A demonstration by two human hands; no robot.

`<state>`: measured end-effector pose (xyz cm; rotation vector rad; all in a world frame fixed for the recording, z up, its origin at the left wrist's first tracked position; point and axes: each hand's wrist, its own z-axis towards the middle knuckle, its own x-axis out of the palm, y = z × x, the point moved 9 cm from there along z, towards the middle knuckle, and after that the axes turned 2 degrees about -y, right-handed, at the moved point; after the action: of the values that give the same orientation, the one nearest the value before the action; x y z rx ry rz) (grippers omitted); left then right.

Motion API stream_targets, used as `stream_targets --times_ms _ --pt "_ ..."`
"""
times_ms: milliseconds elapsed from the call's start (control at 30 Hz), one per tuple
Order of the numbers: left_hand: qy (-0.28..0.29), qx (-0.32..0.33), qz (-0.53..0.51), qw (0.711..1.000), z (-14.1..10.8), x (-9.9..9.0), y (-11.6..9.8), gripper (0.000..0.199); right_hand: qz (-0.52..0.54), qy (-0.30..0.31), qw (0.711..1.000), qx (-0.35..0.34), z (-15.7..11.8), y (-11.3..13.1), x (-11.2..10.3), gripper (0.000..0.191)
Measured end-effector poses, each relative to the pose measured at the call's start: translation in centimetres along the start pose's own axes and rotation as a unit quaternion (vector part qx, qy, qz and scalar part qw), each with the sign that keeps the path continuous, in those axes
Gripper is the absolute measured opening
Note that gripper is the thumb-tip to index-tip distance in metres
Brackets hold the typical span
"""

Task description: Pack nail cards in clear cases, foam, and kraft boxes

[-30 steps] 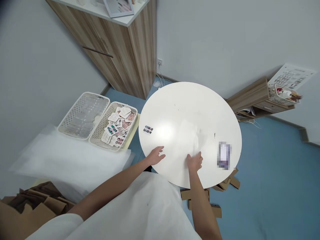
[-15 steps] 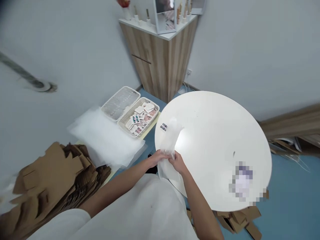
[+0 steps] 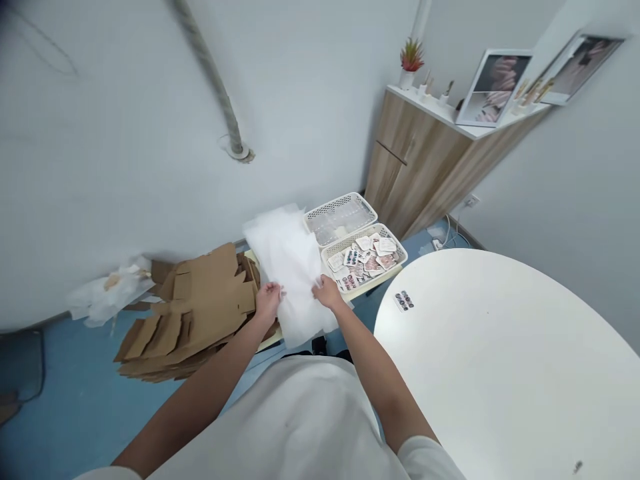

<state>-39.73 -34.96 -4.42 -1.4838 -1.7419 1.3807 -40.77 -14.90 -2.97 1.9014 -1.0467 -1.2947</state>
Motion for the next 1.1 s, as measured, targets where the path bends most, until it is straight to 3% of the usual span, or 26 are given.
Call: stream_targets --times_ms 100,167,233,300,367,467,633,767,933,1000,1100 --pt "-0.057 0.045 0.099 0.992 0.5 -1.5 -1.0 0.041 -0.072 -0.071 0.994 0.045 1.8 -1.0 0.1 0.034" --pt "-0.054 0.134 0.171 0.975 -0.3 -1.1 -2.9 0.057 -0.119 -0.090 0.988 0.048 2.5 -1.2 0.4 0.043" --pt "-0.002 0.242 0.260 0.935 -1.7 0.8 -4.7 0.061 -0.150 -0.098 0.983 0.044 2.9 -1.0 0.7 0.048" --pt "0.088 0.310 0.348 0.880 -2.9 3.4 -4.8 0.055 -0.154 -0.096 0.983 0.028 3.3 -0.6 1.2 0.054" --pt "0.152 0.317 0.411 0.841 -3.3 5.2 -3.7 0.049 -0.150 -0.101 0.984 -0.001 3.4 0.2 1.2 0.060" --pt "0.161 0.306 0.436 0.831 -2.4 6.5 -3.1 0.049 -0.148 -0.126 0.979 -0.058 3.6 1.4 -0.3 0.064" --pt "0.175 0.357 0.403 0.824 -0.7 10.3 -6.7 0.048 -0.203 -0.203 0.953 -0.099 5.7 2.5 -6.4 0.056" --pt "0.214 0.390 0.421 0.791 1.4 15.2 -9.9 0.044 -0.258 -0.165 0.950 -0.065 9.9 1.6 -9.3 0.049" --pt "0.241 0.370 0.486 0.754 5.1 20.2 -10.4 0.051 -0.313 -0.106 0.941 -0.077 15.0 1.3 -9.0 0.037" --pt "0.244 0.356 0.507 0.746 6.3 21.3 -9.9 0.054 -0.329 -0.086 0.938 -0.070 16.7 1.0 -8.3 0.035" --pt "0.247 0.337 0.526 0.741 7.3 21.9 -9.2 0.055 -0.348 -0.024 0.937 0.002 18.7 -0.6 -7.2 0.036"
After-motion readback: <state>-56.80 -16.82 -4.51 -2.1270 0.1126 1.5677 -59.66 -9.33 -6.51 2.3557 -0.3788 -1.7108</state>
